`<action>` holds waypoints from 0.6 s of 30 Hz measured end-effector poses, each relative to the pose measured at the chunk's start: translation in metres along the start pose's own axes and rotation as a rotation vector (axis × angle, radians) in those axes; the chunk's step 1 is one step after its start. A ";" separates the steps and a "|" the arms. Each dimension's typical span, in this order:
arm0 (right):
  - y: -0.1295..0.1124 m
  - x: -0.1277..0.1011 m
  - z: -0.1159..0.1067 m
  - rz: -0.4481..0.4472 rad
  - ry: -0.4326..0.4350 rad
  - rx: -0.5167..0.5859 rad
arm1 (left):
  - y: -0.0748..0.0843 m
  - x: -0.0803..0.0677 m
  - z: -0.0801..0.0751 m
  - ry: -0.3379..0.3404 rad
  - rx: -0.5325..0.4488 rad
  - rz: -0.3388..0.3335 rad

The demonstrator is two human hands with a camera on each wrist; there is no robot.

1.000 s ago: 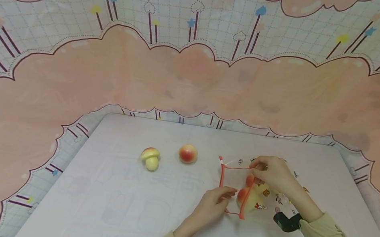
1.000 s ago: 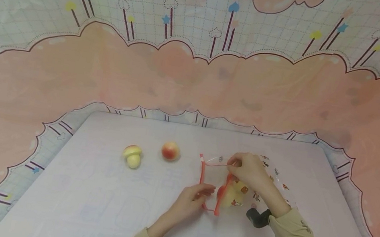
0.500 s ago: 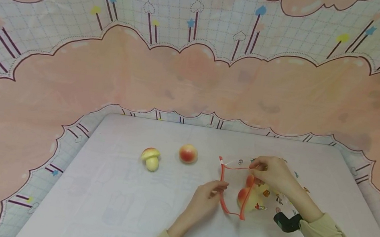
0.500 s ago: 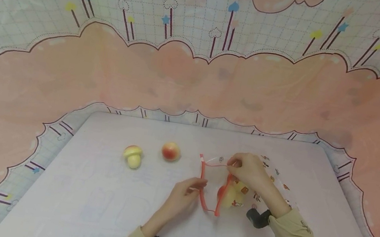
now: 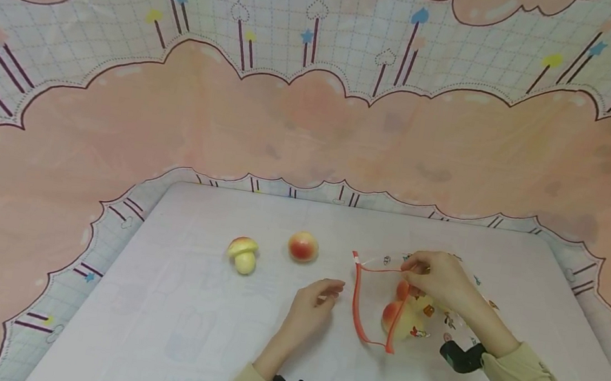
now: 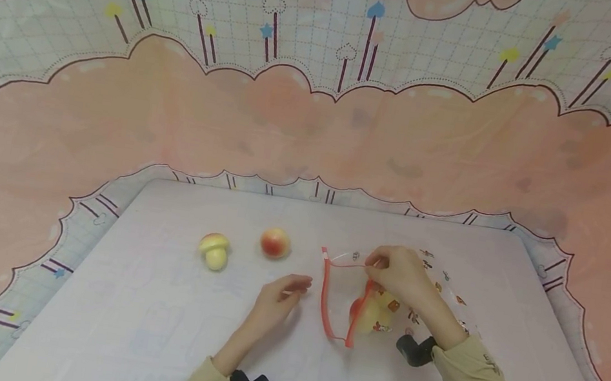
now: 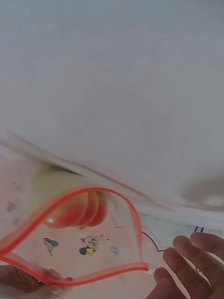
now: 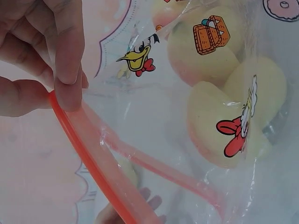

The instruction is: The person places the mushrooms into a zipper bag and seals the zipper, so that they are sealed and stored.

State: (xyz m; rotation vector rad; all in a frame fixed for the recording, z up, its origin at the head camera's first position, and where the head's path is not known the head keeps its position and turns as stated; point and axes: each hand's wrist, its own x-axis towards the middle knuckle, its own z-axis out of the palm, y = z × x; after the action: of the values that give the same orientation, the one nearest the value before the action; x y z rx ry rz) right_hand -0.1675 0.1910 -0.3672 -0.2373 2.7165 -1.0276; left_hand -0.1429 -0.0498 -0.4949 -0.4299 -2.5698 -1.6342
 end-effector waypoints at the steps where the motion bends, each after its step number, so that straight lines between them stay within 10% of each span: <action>1: 0.000 0.000 0.000 0.000 0.000 -0.003 | -0.001 0.001 -0.002 0.008 0.000 0.003; 18: 0.000 0.002 0.001 0.001 -0.008 -0.005 | -0.014 0.016 -0.051 0.151 0.025 -0.071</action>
State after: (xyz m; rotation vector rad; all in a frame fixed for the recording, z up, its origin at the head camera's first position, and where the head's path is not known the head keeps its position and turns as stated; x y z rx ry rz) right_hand -0.1689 0.1904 -0.3682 -0.2397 2.7125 -1.0174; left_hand -0.1670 -0.0978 -0.4817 -0.2062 -2.5180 -1.5875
